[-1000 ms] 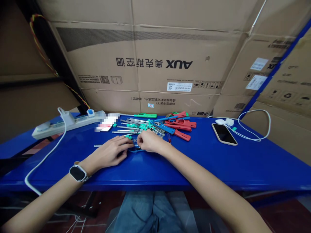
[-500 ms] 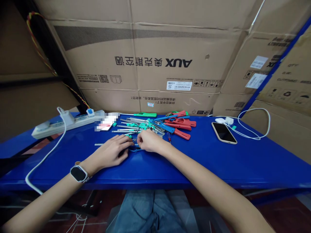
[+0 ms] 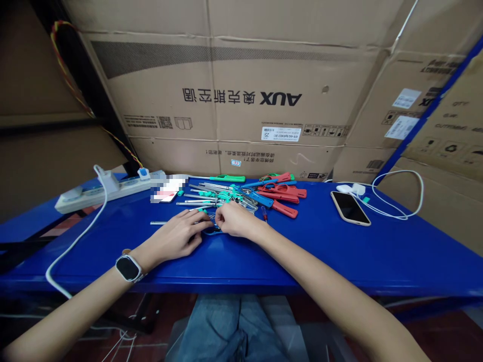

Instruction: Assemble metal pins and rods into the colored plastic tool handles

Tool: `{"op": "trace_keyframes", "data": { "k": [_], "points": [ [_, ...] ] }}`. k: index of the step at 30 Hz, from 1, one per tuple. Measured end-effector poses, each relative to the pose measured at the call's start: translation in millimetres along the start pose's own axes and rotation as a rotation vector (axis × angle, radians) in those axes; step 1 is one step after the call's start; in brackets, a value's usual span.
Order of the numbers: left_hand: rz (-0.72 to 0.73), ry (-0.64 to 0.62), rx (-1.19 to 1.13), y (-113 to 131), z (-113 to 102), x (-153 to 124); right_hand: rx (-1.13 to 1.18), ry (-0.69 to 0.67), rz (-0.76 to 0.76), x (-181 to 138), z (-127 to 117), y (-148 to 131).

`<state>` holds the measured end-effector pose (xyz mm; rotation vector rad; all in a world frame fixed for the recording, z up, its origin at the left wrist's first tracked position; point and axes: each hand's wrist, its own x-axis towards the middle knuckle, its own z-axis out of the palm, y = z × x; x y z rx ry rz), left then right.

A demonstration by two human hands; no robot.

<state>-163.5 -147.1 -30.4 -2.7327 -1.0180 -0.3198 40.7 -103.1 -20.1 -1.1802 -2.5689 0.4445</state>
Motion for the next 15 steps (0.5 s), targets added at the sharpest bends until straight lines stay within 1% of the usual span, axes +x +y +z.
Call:
{"op": "trace_keyframes", "data": {
  "k": [6,10,15],
  "points": [
    [-0.014,-0.004,-0.025,2,0,-1,0.035,-0.017,0.026,2,-2,-2],
    [-0.004,0.040,-0.138,-6,2,-6,0.055,-0.034,0.063,3,-4,-4],
    [-0.126,0.119,-0.261,-18,6,-13,0.055,0.006,0.026,-2,-4,5]
  ]
}}
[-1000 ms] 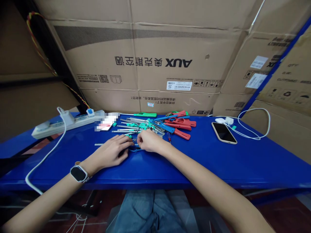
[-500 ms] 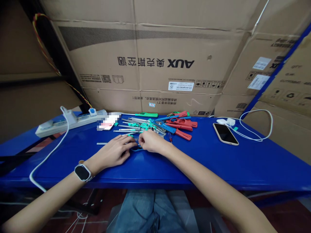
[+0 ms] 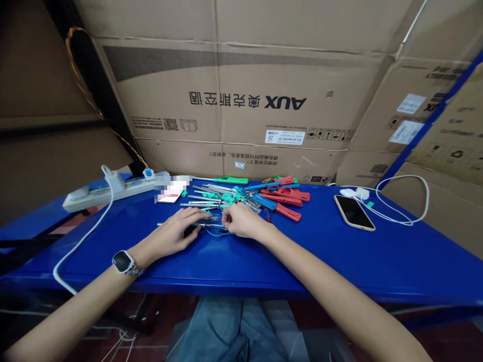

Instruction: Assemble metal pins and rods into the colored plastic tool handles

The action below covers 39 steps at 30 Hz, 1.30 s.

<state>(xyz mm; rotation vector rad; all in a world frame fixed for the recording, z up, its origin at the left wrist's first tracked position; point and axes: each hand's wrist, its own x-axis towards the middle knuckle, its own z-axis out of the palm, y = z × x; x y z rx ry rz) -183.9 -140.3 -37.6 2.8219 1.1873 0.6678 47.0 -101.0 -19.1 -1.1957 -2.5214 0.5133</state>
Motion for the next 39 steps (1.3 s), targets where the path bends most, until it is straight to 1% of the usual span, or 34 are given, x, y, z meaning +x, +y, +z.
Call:
{"op": "trace_keyframes", "data": {
  "k": [6,11,20,26,35,39],
  "points": [
    [-0.098,-0.041,-0.053,-5.4,0.7,-2.5,0.010,0.042,-0.022,-8.4,-1.1,9.4],
    [-0.054,-0.040,-0.106,-7.0,1.2,-2.2,0.000,0.047,-0.028,-8.8,0.4,10.3],
    [0.000,-0.020,-0.129,-7.7,3.3,-2.5,-0.014,0.061,-0.043,-8.6,2.2,12.2],
    [-0.007,-0.020,-0.101,-7.8,4.9,-4.0,-0.046,0.057,-0.036,-7.4,2.7,11.0],
    [0.033,-0.016,-0.078,-8.6,4.9,-2.6,-0.049,0.056,-0.048,-8.1,1.3,8.7],
    [0.030,-0.044,-0.061,-9.0,4.8,-4.1,-0.049,0.053,-0.037,-8.0,1.4,8.6]
  ]
}}
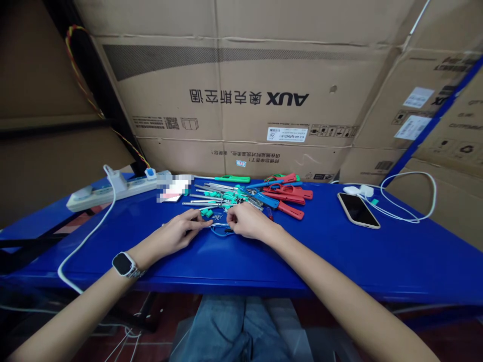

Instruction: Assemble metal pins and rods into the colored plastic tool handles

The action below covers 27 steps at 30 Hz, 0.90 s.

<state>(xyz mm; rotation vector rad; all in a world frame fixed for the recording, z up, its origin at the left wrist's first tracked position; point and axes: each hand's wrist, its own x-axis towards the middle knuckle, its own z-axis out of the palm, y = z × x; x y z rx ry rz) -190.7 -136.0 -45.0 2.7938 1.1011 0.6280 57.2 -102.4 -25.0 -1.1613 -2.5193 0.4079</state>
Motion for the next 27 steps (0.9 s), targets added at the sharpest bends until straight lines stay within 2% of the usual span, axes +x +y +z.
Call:
{"op": "trace_keyframes", "data": {
  "k": [10,17,21,27],
  "points": [
    [-0.029,0.023,-0.034,5,2,7,-0.002,0.019,-0.016,-1,2,1],
    [0.016,0.060,0.140,9,3,9,0.003,0.016,-0.015,-2,1,0],
    [0.102,0.023,0.172,14,3,14,-0.001,0.015,-0.016,-2,2,0],
    [0.112,-0.041,0.241,18,3,14,-0.027,0.023,-0.028,-1,3,0]
  ]
}}
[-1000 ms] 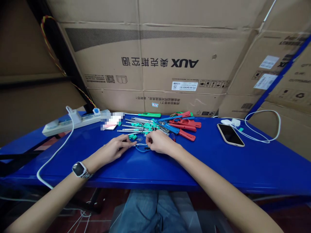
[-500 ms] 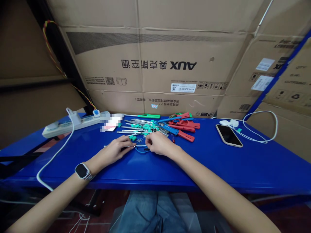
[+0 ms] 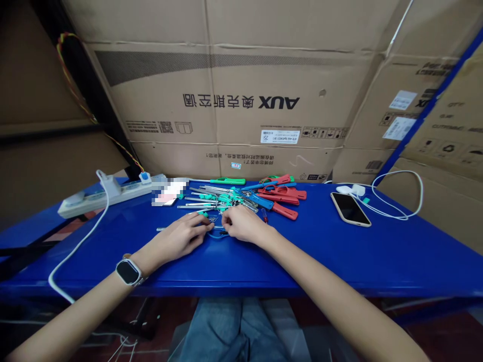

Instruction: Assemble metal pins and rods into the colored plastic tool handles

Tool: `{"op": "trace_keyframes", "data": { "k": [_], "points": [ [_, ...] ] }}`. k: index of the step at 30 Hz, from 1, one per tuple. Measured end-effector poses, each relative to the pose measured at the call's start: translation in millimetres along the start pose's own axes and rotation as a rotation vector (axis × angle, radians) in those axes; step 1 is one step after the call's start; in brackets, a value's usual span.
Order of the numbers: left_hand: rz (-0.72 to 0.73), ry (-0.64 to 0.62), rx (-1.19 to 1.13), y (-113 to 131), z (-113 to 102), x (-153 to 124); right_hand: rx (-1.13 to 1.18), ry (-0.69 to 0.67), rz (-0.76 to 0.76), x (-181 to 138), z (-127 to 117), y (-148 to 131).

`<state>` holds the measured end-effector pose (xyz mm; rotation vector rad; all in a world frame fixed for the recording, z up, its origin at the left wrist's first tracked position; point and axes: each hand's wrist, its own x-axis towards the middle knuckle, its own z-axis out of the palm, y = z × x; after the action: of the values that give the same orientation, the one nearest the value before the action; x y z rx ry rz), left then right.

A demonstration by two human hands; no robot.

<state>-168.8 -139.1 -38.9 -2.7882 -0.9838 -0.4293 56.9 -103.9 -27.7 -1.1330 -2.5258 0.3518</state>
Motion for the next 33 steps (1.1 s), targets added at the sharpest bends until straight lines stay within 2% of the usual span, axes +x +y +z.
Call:
{"op": "trace_keyframes", "data": {
  "k": [8,12,19,24,33],
  "points": [
    [-0.025,-0.040,0.065,4,0,-3,-0.024,-0.018,0.015,-2,-4,-3],
    [-0.017,-0.058,0.087,5,-1,-3,-0.030,-0.106,0.017,4,-14,-11],
    [-0.022,-0.066,0.096,5,0,-4,-0.242,-0.244,-0.073,25,-21,-30],
    [-0.015,-0.041,0.099,6,1,-4,-0.297,-0.251,-0.107,27,-15,-26],
    [-0.012,-0.050,0.134,7,0,-5,-0.156,-0.255,-0.128,27,-13,-15]
  ]
}}
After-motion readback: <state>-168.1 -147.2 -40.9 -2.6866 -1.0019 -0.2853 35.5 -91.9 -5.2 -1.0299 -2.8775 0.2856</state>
